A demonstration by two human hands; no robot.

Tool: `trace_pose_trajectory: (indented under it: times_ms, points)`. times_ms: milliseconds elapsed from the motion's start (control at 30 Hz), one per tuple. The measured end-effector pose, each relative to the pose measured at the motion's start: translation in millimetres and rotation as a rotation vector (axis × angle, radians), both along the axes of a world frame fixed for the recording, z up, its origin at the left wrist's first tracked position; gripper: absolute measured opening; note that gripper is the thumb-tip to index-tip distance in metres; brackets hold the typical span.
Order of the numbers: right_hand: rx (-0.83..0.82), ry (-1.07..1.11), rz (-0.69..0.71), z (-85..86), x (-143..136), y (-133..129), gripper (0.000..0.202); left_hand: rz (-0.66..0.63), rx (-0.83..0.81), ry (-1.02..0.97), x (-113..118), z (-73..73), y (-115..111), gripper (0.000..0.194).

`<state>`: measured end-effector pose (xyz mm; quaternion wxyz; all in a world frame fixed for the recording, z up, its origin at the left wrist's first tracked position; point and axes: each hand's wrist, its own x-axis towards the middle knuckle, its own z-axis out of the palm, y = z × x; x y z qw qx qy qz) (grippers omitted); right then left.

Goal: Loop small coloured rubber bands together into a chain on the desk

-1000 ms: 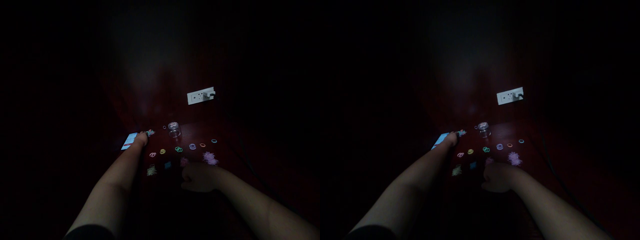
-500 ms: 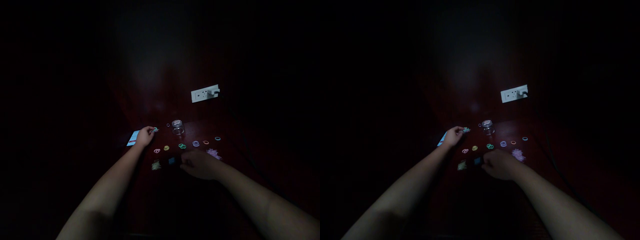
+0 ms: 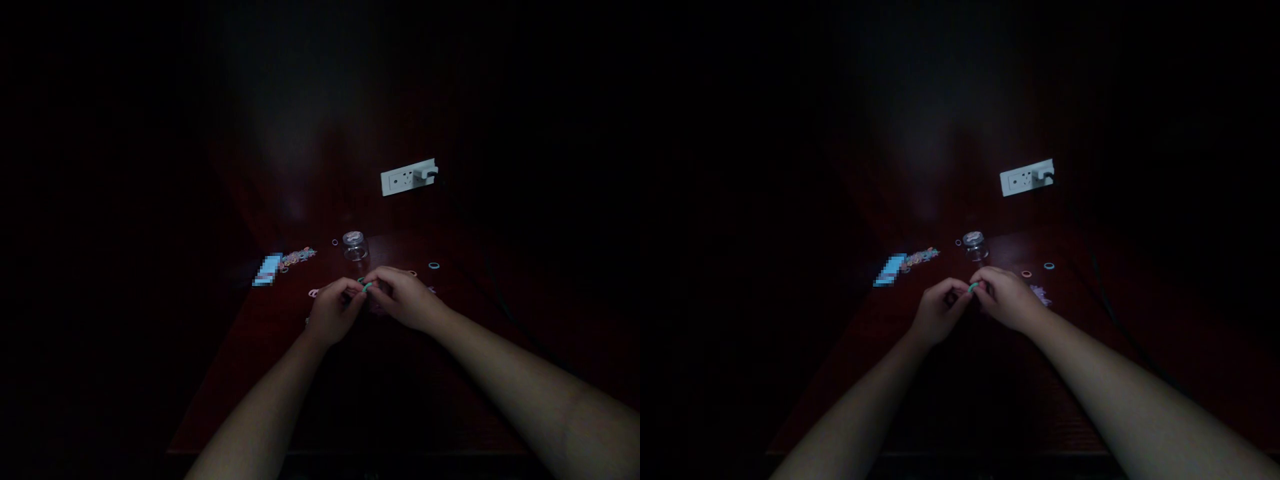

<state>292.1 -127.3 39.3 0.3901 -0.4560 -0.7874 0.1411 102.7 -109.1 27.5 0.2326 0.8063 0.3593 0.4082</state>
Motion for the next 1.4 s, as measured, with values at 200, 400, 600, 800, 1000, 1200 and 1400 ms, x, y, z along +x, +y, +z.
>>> trace_pose_trajectory:
  times_ms: [200,400,600,800,1000,1200,1400]
  points:
    - [-0.021,-0.052,0.041,1.1,1,-1,0.017,0.038,0.002,0.033,-6,-1.5,3,0.011]
    - [-0.062,-0.065,0.006,1.0,1,0,0.021,0.002,0.019,0.021,-6,-0.4,-2,0.009]
    - [-0.085,-0.060,-0.034,0.3,1,0,0.026,-0.045,0.056,0.015,-5,1.8,-4,0.015]
    - [-0.104,-0.068,-0.026,0.7,1,0,0.029,-0.061,0.110,0.031,-6,0.6,-1,0.022]
    - [-0.075,-0.044,-0.040,-4.0,3,3,0.037,-0.081,0.192,0.036,-7,-0.6,1,0.027]
    - [-0.013,-0.046,0.016,-4.7,3,4,0.037,-0.079,0.224,0.002,-7,-2.3,4,0.021]
    - [0.043,-0.049,0.076,0.6,3,0,0.030,-0.046,0.218,-0.033,-9,-2.9,6,0.017]
